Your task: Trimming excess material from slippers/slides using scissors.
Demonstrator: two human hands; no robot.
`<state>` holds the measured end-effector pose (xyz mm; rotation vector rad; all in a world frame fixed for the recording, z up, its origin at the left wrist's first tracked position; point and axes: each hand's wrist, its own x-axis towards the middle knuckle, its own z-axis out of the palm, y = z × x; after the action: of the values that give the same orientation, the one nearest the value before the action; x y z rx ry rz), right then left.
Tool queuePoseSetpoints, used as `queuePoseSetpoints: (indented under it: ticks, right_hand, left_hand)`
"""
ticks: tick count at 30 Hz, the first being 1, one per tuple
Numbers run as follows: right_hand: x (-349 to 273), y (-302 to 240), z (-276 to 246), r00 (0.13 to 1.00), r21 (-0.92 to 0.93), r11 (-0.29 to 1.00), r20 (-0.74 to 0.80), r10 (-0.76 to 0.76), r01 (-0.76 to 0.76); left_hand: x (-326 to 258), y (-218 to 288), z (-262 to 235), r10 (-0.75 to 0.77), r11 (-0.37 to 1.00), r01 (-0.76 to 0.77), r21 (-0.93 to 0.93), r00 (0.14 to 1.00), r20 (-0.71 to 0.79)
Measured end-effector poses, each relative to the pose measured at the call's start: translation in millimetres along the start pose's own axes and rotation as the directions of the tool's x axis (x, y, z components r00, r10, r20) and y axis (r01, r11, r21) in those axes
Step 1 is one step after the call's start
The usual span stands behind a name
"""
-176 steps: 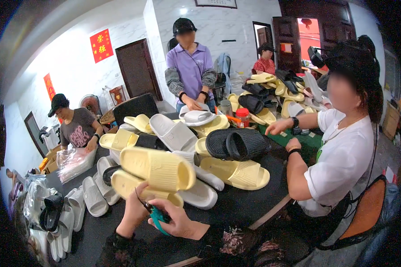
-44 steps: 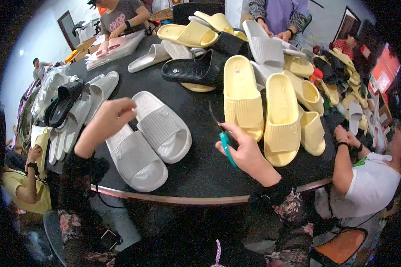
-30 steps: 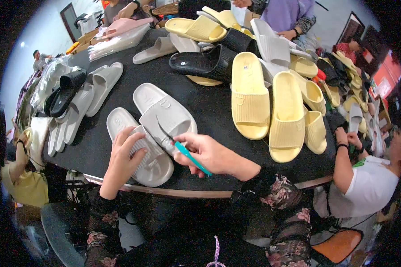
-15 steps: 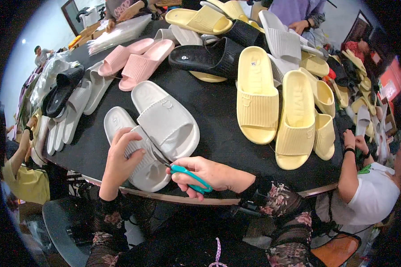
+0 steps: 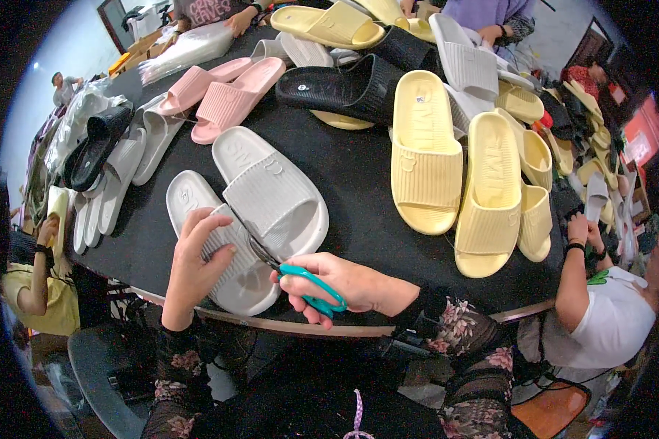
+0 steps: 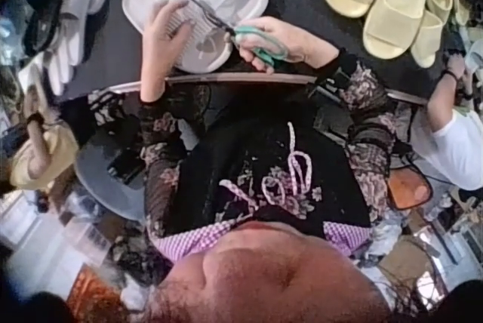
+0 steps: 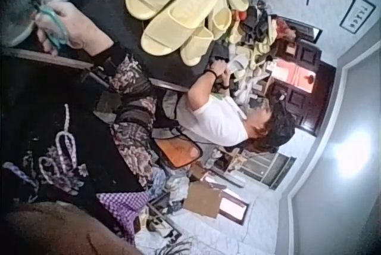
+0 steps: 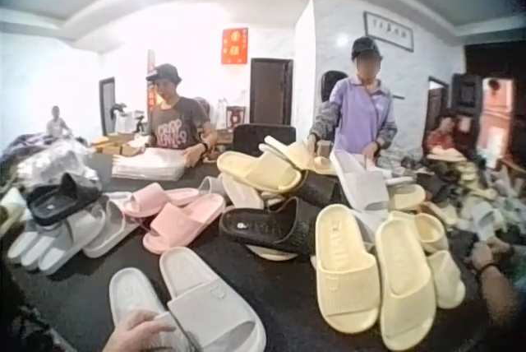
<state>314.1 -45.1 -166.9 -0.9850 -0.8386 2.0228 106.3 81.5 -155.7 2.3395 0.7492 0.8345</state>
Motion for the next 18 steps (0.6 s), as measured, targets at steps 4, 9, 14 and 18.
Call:
queuePoseSetpoints:
  ticks: [4,9,14,18]
  right_hand:
    - [1.1,0.6,1.7,0.999,-0.019,1.0,-0.032,0.003,-0.004]
    - [2.0,4.0,4.7,0.999,-0.027,0.999,-0.049,-0.02,0.018]
    - [-2.3,3.9,4.0,0.995,-0.06,0.995,-0.069,-0.078,0.074]
    - [-3.2,0.3,3.6,0.99,-0.043,0.992,-0.074,-0.124,0.121]
  left_hand:
    - [0.1,-0.1,1.6,-0.01,1.0,0.01,-0.013,1.0,-0.005]
    - [-2.1,-1.1,1.3,0.017,1.0,-0.016,0.002,0.999,-0.032]
    - [-2.8,0.5,1.9,0.012,0.999,-0.014,-0.029,0.999,-0.048]
    - [-3.6,-0.4,0.6,-0.034,0.997,0.03,-0.069,0.997,-0.066]
